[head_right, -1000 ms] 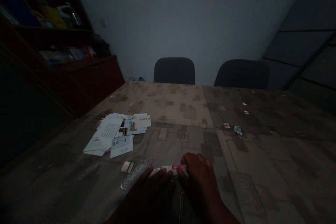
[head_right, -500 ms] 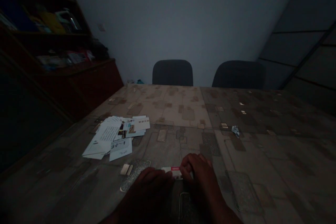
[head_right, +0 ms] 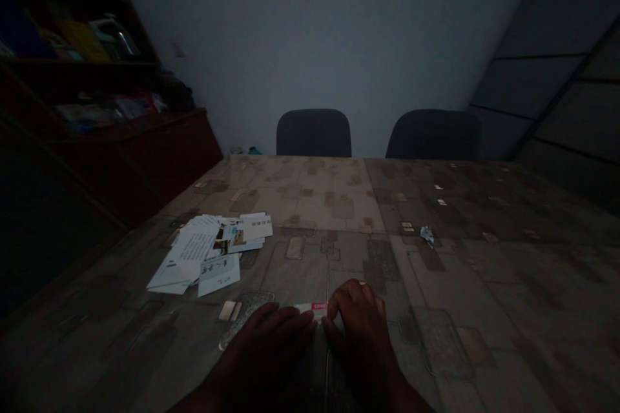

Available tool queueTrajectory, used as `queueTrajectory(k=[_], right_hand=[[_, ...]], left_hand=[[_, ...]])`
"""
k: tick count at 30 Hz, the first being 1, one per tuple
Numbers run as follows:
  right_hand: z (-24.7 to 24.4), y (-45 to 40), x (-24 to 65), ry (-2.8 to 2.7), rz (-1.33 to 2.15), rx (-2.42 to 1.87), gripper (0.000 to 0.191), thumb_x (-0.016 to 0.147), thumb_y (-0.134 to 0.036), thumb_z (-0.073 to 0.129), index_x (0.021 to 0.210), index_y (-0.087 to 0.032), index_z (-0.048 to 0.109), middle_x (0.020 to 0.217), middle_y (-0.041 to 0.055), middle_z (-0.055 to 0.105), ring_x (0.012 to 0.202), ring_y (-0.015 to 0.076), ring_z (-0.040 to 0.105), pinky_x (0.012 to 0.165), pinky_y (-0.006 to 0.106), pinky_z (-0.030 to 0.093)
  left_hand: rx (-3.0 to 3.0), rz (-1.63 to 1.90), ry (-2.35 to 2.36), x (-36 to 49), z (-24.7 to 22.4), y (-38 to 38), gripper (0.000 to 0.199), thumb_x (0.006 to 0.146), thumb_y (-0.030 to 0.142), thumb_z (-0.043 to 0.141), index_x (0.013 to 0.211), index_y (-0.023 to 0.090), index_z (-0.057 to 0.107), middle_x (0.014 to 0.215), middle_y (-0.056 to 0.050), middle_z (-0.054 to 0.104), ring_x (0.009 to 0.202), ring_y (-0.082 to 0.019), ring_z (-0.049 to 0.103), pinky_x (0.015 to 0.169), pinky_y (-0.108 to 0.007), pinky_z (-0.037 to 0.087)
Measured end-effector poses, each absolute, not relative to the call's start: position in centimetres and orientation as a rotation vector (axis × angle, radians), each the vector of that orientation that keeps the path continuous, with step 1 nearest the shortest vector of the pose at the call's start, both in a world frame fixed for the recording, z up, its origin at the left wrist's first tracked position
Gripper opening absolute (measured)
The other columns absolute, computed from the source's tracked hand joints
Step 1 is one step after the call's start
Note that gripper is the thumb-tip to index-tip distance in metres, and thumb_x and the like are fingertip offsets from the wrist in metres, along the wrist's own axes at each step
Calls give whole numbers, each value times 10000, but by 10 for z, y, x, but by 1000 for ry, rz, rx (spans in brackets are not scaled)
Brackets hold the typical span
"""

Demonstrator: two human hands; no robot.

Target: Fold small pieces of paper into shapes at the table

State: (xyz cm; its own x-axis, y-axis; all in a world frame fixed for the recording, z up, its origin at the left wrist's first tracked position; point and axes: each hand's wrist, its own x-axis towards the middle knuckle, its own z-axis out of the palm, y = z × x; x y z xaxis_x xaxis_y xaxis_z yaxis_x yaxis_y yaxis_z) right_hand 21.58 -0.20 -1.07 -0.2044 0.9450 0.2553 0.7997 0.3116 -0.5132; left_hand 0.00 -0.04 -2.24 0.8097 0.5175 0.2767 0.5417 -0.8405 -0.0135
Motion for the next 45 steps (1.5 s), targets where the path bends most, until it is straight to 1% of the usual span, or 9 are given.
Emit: queueTrajectory(k=[6, 11, 14, 16, 21, 28, 34, 40, 45], right_hand=[[-10, -3, 218, -2055, 395, -1523, 142, 800, -111, 631, 789, -207, 528, 859, 19, 564, 826, 236, 496, 721, 350, 320], [-12, -4, 210, -1991, 278, -1502, 157, 757, -73, 587, 756, -210, 510, 819, 4, 548, 794, 216, 491, 716, 338, 317], [-18, -3, 199, -1954, 192, -1473, 125, 756, -113, 598, 764, -216, 528, 835, 14, 557, 810, 226, 503, 744, 356, 334], [-23, -2, 193, -1956, 128, -1442, 120, 767, -110, 581, 783, -220, 535, 910, 33, 584, 850, 235, 524, 780, 379, 351], [-27, -4, 198, -2013, 134, -1454, 143, 757, -114, 599, 794, -228, 522, 1194, 99, 577, 1132, 303, 504, 894, 456, 375], [-15, -9, 219, -1993, 276, -1613, 96, 798, -158, 607, 825, -229, 548, 1295, 120, 561, 1232, 321, 480, 923, 494, 407], [-20, -5, 241, -2068, 222, -1568, 104, 809, -128, 543, 818, -227, 572, 1211, 102, 632, 1165, 294, 550, 883, 462, 455], [-15, -4, 240, -2285, -53, -1132, 230, 902, -89, 540, 1043, -249, 625, 1003, 32, 712, 899, 192, 624, 846, 370, 439], [-5, 1, 221, -2452, -26, -977, 179, 956, -147, 504, 868, -234, 634, 847, -3, 688, 767, 165, 586, 731, 315, 439]], left_hand=[[-2823, -547, -815, -22, -37, 5, 487, 899, 582, 528, 1235, 231, 562, 1328, -17, 603, 1149, -239, 530, 976, -416, 364], [-2841, -617, -878, -26, -49, 2, 492, 880, 540, 566, 1264, 235, 551, 1334, -39, 604, 1182, -280, 528, 992, -463, 371], [-2844, -629, -871, -25, -53, 0, 525, 852, 492, 600, 1294, 219, 524, 1355, -56, 586, 1209, -300, 506, 1013, -488, 362], [-2833, -646, -856, -25, -56, 0, 539, 841, 469, 608, 1307, 217, 508, 1343, -67, 592, 1207, -302, 505, 1013, -492, 361], [-2797, -768, -798, -26, -62, 5, 505, 890, 515, 545, 1295, 215, 516, 1312, -71, 614, 1192, -287, 514, 1021, -492, 353], [-2887, -612, -880, -26, -50, 1, 543, 861, 496, 604, 1316, 218, 501, 1366, -71, 573, 1219, -311, 499, 1033, -546, 341], [-2934, -580, -850, -23, -40, 5, 545, 840, 522, 612, 1274, 203, 528, 1320, -70, 608, 1152, -304, 543, 1007, -528, 368], [-2941, -675, -843, -21, -37, 5, 594, 790, 488, 660, 1297, 217, 513, 1293, -78, 608, 1130, -324, 527, 1020, -578, 325], [-2914, -572, -831, -18, -30, 7, 566, 813, 487, 659, 1302, 239, 516, 1252, -53, 620, 1084, -292, 538, 1030, -561, 325]])
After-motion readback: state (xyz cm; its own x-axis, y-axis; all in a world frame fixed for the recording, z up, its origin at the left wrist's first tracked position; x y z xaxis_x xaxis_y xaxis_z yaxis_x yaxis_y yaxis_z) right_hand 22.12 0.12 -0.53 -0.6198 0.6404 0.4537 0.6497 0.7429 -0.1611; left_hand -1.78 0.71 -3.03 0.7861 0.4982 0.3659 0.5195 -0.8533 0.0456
